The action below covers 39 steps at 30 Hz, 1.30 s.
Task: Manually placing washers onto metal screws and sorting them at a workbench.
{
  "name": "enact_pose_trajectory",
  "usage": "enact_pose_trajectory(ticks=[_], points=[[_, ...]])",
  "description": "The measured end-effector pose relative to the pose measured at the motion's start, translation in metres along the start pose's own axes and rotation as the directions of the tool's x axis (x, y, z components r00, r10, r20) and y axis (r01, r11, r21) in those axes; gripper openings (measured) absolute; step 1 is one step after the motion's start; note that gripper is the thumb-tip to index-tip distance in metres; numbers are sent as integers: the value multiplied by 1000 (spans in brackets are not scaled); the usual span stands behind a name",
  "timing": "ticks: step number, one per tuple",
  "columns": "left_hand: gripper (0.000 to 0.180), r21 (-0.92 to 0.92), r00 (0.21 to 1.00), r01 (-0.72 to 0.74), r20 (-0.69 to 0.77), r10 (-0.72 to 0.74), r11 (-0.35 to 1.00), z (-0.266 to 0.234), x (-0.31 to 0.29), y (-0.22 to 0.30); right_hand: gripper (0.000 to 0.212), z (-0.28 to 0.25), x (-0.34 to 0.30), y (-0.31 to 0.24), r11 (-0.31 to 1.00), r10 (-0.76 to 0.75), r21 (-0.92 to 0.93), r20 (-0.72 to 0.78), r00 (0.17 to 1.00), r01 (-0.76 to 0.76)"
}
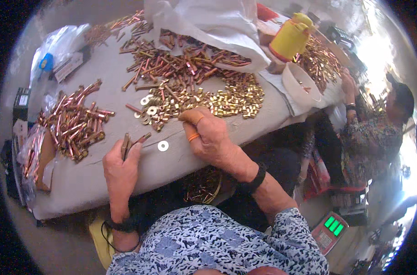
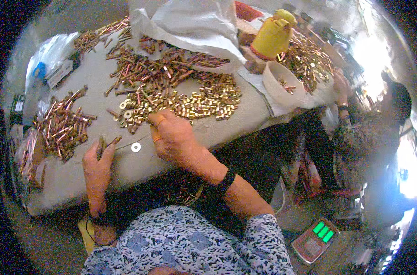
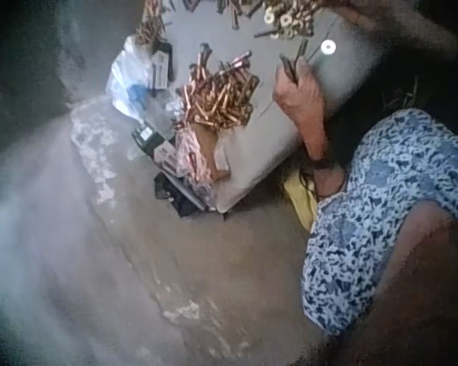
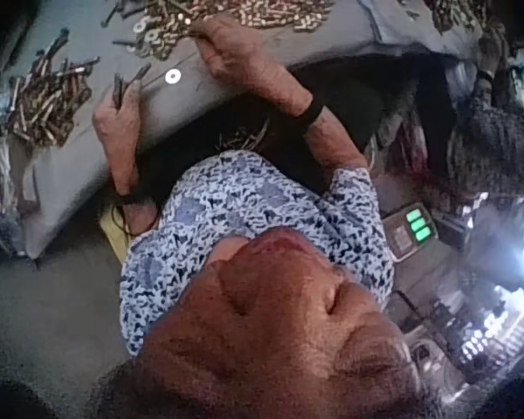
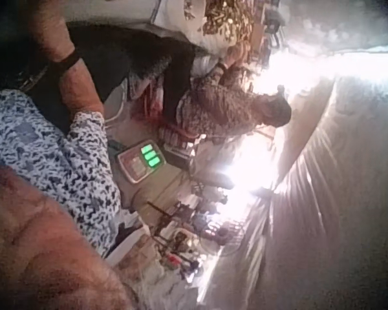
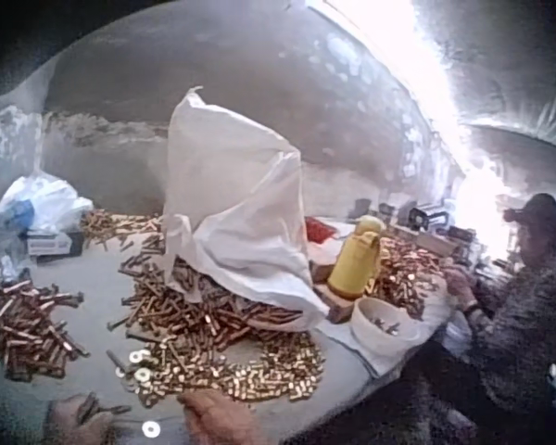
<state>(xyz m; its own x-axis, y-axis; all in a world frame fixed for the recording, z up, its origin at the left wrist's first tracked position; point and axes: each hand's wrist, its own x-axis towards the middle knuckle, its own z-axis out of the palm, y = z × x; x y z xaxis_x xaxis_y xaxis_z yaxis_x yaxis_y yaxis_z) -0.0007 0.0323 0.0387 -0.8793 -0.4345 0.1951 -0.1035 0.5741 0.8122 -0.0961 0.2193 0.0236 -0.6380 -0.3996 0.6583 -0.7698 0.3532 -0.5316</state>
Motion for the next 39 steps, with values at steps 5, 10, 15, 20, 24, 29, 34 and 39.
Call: enact_pose_trajectory(ticks=[5, 10, 15, 20, 24, 29, 34, 39], points=[[18, -23, 1000, 11, 1, -11, 1000, -2, -4, 2, 15, -13, 4, -1, 988, 153, 1, -62, 986, -153], [17, 40, 1000, -30, -7, 30, 999, -5, -1, -10, 14, -96, 17, 57, 895, 28, -425, -248, 968, -134], [17, 67, 996, -85, 15, 84, 994, -1, 1, -4, 19, -217, 27, 104, 553, 66, -738, -422, 904, -386], [17, 32, 998, -66, 14, 66, 997, -6, -1, -5, 27, -215, 34, 92, 347, 60, -882, -319, 946, -320], [18, 23, 999, -22, 42, 21, 999, -1, 1, -6, 18, -158, 34, 71, 899, 102, -407, -168, 980, -163], [20, 113, 996, 1, 88, -11, 994, -8, 2, -5, 12, -57, 40, 24, 964, -18, -253, 256, 967, 85], [19, 25, 998, -55, 33, 54, 998, -3, 0, -5, 15, -20, 25, 14, 954, -17, -272, 366, 931, 125], [18, 23, 997, -62, 53, 60, 998, -5, 0, -3, 13, -15, 19, 13, 940, -34, -297, 404, 914, 167]])
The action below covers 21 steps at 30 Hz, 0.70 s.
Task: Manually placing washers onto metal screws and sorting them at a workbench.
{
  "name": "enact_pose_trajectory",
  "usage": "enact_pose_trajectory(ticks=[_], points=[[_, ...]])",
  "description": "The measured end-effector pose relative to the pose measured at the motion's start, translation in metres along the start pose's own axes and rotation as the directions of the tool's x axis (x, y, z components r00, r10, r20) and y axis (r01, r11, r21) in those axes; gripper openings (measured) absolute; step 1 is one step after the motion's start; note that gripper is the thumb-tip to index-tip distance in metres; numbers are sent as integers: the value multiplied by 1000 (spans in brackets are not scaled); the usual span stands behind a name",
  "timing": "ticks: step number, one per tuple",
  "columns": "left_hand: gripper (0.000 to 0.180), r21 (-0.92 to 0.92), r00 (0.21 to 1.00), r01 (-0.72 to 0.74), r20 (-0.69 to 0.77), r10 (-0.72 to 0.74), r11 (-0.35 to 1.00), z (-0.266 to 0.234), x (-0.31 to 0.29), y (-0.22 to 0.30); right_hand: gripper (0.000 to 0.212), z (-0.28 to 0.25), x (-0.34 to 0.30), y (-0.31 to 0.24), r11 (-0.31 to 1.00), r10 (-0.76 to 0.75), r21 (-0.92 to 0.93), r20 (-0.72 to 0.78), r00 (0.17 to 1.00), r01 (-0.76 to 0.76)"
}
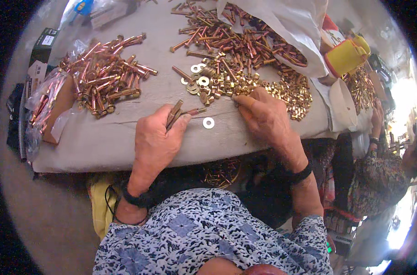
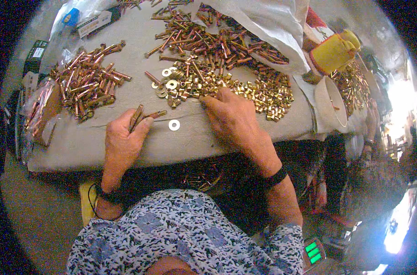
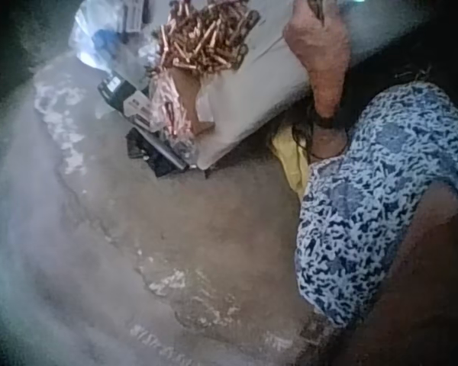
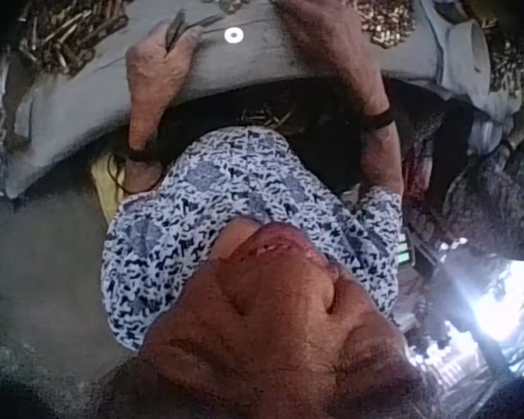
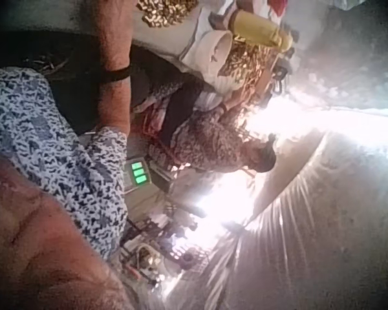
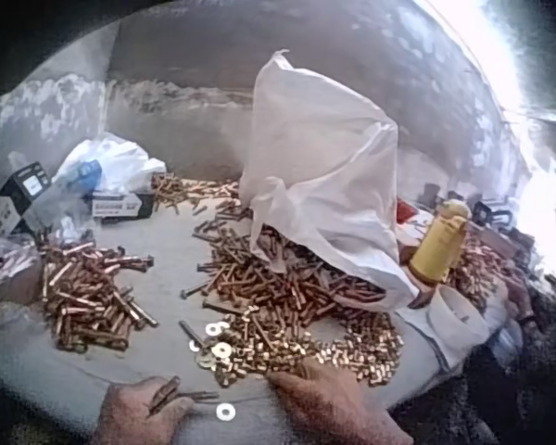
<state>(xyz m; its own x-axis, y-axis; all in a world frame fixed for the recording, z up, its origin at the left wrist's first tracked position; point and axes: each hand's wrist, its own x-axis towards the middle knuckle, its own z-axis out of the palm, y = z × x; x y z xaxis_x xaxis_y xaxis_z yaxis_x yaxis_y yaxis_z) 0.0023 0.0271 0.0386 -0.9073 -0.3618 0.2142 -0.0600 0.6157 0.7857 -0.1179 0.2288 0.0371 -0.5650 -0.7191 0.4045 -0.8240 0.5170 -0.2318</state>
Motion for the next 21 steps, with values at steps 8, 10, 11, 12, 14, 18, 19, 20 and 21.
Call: enact_pose_trajectory(ticks=[8, 10, 11, 12, 14, 18, 19, 20, 21], points=[[20, 15, 995, 58, 86, -59, 998, 0, 0, 3, 18, 11, -5, -3, 994, -108, -3, -139, 984, 109], [19, -4, 990, 77, 120, -76, 997, 3, 0, 8, 19, 14, -6, -6, 989, -124, 49, -229, 966, 139], [19, -16, 987, 92, 135, -89, 996, 5, 0, 10, 20, 15, -6, -8, 986, -130, 68, -266, 955, 153], [19, -27, 983, 106, 150, -101, 994, 7, 0, 11, 21, 16, -7, -10, 982, -133, 86, -304, 943, 166], [18, -41, 987, 98, 132, -92, 994, 7, -2, 14, 20, 14, -8, -15, 983, -108, 117, -245, 964, 140], [19, 32, 987, 78, 136, -82, 996, 10, -3, 16, 19, 9, -5, -27, 967, -68, 231, -190, 979, 112], [21, 35, 992, 50, 112, -53, 998, 12, -3, 16, 19, 11, -6, -27, 947, -60, 298, -198, 978, 119], [23, 39, 996, 22, 89, -25, 999, 15, -4, 16, 19, 15, -7, -27, 923, -53, 363, -205, 977, 127], [25, 43, 998, -6, 65, 3, 999, 16, -4, 16, 20, 18, -7, -28, 894, -46, 427, -212, 976, 135]])
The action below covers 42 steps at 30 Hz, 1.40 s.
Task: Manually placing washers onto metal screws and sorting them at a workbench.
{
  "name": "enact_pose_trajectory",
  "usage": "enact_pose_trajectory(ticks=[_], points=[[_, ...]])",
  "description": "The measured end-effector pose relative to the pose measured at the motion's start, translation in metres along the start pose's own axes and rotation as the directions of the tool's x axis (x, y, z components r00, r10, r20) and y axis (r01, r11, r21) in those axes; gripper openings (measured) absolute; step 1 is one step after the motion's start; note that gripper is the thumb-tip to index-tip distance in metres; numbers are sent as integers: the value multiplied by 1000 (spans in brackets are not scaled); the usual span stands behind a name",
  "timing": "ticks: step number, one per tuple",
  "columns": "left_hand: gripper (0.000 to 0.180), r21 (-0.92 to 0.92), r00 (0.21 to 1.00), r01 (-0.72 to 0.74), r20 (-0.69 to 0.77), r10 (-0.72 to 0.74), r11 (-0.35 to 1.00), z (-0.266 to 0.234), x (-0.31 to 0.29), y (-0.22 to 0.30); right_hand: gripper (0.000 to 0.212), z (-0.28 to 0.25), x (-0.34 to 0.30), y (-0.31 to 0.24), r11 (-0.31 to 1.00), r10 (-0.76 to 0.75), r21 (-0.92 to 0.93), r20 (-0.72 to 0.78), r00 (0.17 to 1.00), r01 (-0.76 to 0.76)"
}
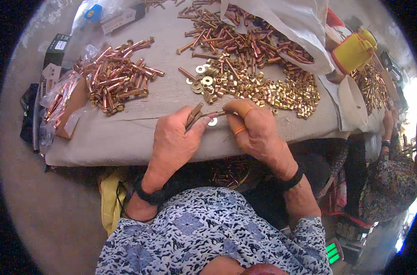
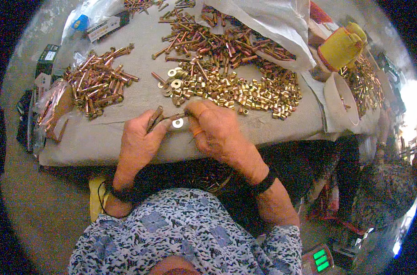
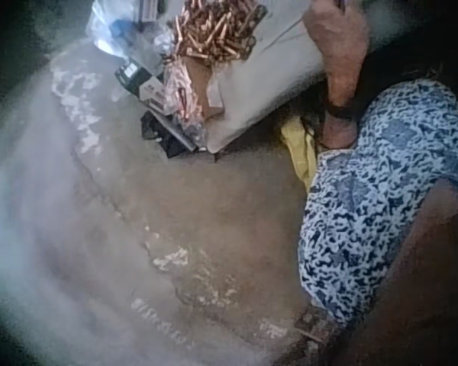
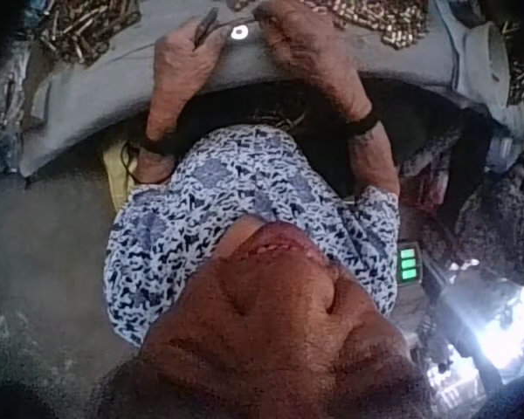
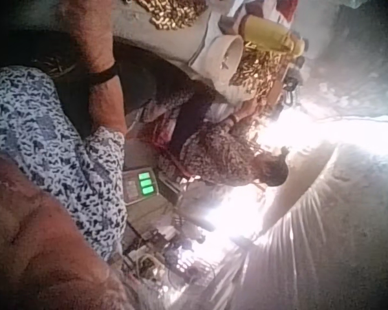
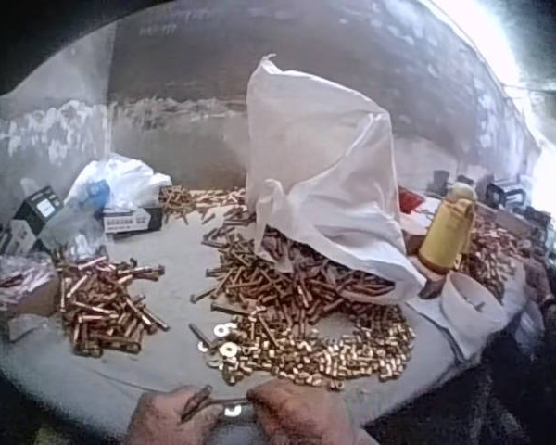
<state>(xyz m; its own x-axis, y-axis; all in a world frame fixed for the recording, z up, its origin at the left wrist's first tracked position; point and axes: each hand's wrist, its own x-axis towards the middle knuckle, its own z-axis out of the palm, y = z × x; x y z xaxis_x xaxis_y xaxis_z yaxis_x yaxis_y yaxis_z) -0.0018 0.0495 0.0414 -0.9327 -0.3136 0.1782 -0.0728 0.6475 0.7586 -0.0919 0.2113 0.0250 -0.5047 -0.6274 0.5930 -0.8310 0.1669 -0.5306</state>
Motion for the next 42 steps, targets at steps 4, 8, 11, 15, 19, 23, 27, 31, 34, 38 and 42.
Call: enact_pose_trajectory(ticks=[4, 8, 11, 15, 19, 23, 27, 31, 34, 38, 42], points=[[22, 39, 998, 26, 52, -28, 999, 0, 1, -2, 17, 5, -5, -6, 921, 275, 287, 3, 961, -264], [24, 11, 1000, 16, 12, -17, 1000, 1, 0, -2, 16, 4, -4, -12, 691, 511, 524, 132, 849, -497], [26, 8, 1000, -17, -21, 18, 1000, 3, 0, -3, 16, 8, -5, -12, 625, 537, 605, 124, 835, -492], [25, -2, 999, -24, -31, 23, 1000, 3, 0, -2, 16, 7, -4, -11, 573, 524, 662, 157, 837, -483], [23, 6, 1000, 16, 1, -16, 1000, 1, 1, -2, 16, 6, -4, -11, 602, 508, 641, 154, 848, -477], [23, 43, 996, 69, 57, -71, 997, -2, 0, 3, 15, 6, -7, -8, 722, 467, 529, 105, 878, -447], [22, 47, 996, 62, 62, -65, 997, -2, -1, 2, 14, 8, -6, -9, 804, 423, 432, 66, 904, -408], [22, 81, 997, 38, 67, -44, 996, -2, -2, 4, 13, 5, -4, -13, 864, 390, 336, 25, 920, -375], [21, 42, 1000, 2, 21, -3, 999, 0, -3, -3, 12, 5, -1, -18, 895, 360, 287, -9, 933, -342], [23, -14, 999, 24, 31, -24, 1000, 1, -1, 1, 11, 8, -8, -12, 854, 371, 391, 5, 929, -343], [23, -70, 1000, -17, 25, 19, 997, 0, -1, -1, 13, 8, -11, -3, 862, 303, 415, 39, 952, -291]])
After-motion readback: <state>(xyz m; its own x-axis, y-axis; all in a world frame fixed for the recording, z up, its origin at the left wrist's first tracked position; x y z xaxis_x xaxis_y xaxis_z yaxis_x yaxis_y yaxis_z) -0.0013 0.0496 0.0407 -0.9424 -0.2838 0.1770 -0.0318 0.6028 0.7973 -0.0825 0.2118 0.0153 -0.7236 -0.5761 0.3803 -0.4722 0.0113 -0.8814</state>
